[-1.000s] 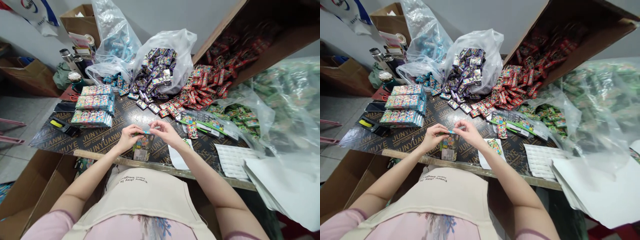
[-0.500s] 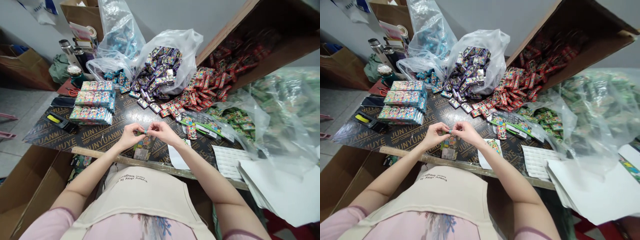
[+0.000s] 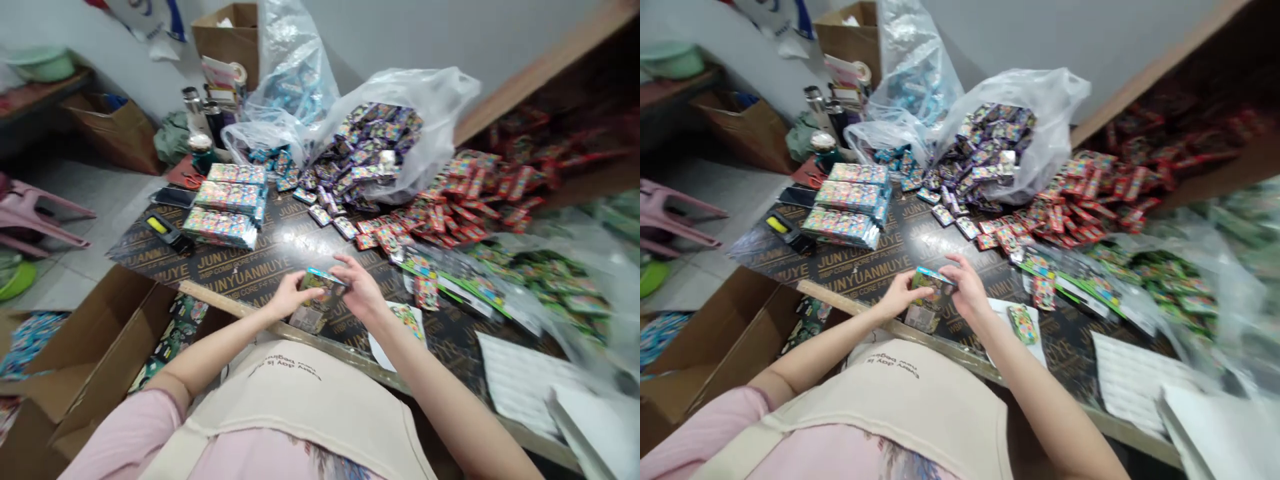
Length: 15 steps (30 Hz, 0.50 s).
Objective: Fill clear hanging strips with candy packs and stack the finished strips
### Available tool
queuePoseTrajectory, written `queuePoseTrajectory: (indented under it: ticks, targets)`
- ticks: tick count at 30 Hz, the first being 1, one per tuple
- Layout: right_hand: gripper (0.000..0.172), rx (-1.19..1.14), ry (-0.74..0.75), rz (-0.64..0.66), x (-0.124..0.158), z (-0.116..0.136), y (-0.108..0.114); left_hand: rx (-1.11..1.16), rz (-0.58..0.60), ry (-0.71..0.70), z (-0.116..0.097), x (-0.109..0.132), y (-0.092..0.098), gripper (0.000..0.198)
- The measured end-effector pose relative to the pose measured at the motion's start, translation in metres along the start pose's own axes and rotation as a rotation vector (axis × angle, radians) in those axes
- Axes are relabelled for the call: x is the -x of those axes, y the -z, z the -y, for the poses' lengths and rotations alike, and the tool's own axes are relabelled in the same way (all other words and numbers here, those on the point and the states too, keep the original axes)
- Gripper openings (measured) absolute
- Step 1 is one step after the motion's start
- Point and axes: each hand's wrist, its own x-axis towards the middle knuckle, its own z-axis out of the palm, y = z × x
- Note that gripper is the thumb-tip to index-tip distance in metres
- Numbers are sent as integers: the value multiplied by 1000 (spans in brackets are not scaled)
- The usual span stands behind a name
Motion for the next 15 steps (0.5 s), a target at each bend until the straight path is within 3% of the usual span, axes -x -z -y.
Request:
queuePoseTrajectory:
  ticks: [2, 4, 8, 10, 13, 15]
  targets:
    - [36, -90, 15, -51, -8, -2, 4, 52, 13, 15, 0, 9, 13, 27]
    - [33, -135, 67, -114, -17, -4, 7, -62, -53, -65, -13, 18, 35, 26]
    - [34, -56, 156, -145, -29, -10, 4, -604, -198, -416, -48, 20, 100, 28]
    - [38, 40, 175, -115, -32, -15, -2, -896, -260, -514, -51, 8, 133, 37]
    - [41, 230, 213, -36, -35, -24, -13, -1239, -305, -425, -33, -15, 172, 45]
    - [42, 361, 231, 39, -36, -29, -18, -1353, -263, -311, -15, -26, 188, 46]
